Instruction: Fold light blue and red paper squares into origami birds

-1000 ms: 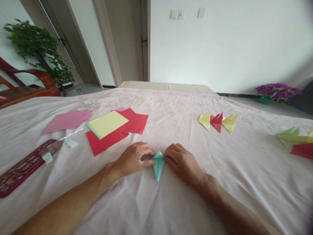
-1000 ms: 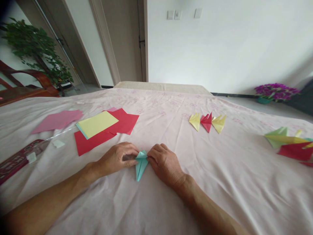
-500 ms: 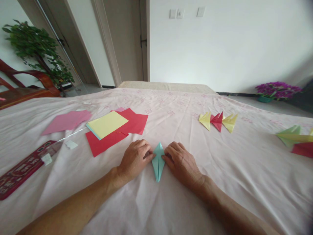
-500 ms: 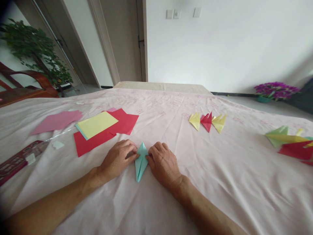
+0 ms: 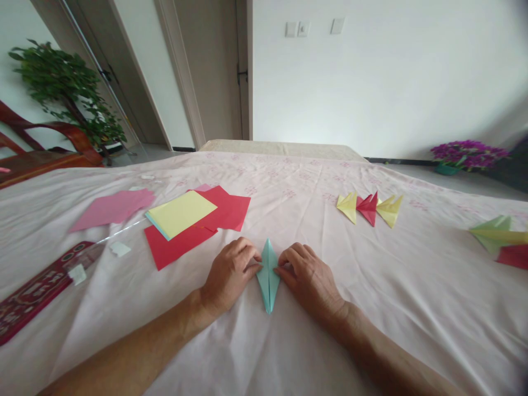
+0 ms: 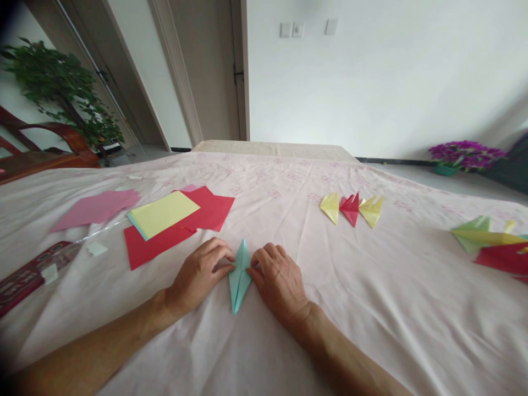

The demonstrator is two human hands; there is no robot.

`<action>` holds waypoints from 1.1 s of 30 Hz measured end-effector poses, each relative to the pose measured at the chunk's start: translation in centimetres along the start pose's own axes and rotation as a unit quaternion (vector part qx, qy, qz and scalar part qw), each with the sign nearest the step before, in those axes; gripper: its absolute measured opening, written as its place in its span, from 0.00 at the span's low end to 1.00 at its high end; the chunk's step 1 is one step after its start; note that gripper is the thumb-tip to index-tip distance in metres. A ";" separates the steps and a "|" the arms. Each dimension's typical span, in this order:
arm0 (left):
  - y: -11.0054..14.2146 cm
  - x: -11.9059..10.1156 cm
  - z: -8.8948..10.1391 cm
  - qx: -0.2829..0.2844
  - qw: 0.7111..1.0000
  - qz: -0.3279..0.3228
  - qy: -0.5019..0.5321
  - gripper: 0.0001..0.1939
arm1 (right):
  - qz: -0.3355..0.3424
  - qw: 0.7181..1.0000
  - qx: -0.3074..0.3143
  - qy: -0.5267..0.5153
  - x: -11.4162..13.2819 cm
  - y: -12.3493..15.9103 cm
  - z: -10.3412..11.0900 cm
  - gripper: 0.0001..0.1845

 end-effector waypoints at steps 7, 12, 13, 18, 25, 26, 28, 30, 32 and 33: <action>0.3 -0.5 -0.5 0.015 0.998 -0.060 -0.010 0.05 | 0.014 1.000 0.015 0.002 0.0 -0.2 0.0 0.02; 0.6 -0.5 -0.8 0.037 0.997 -0.065 -0.014 0.06 | 0.027 0.999 0.017 0.008 0.1 -0.1 0.1 0.05; 0.7 -0.5 -0.8 0.040 0.997 -0.065 -0.010 0.07 | 0.029 0.999 0.015 0.010 0.2 -0.1 0.1 0.06; 0.9 -0.8 -0.9 0.071 0.996 -0.060 0.019 0.10 | 0.050 0.999 0.010 0.008 0.3 0.0 0.0 0.07; 0.8 -1.2 -1.0 0.073 0.992 -0.099 -0.002 0.12 | 0.069 0.997 0.020 0.001 0.3 0.0 -0.1 0.08; 0.8 -1.2 -1.0 0.074 0.992 -0.104 -0.005 0.12 | 0.066 0.998 0.021 -0.004 0.2 0.0 0.0 0.08; 0.7 -1.3 -1.0 0.082 0.991 -0.108 -0.007 0.12 | 0.059 0.998 0.024 -0.014 0.1 -0.1 0.0 0.07; 0.7 -1.4 -1.0 0.091 0.990 -0.110 -0.011 0.12 | 0.052 0.998 0.025 -0.027 -0.1 -0.3 -0.1 0.07; 0.7 -1.6 -0.9 0.097 0.988 -0.117 -0.016 0.11 | 0.043 0.998 0.022 -0.040 -0.3 -0.4 -0.1 0.07; 0.7 -1.7 -0.8 0.099 0.987 -0.121 -0.020 0.10 | 0.040 0.998 0.018 -0.045 -0.4 -0.4 -0.2 0.07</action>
Point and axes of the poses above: each hand's wrist, its own y-axis away from the middle knuckle, its own z-axis out of the back of the hand, x = y × z, the point moved 3 cm from there along -y, towards the middle knuckle, and after that the axes turned 1 degree about x, right-handed, at the moved point
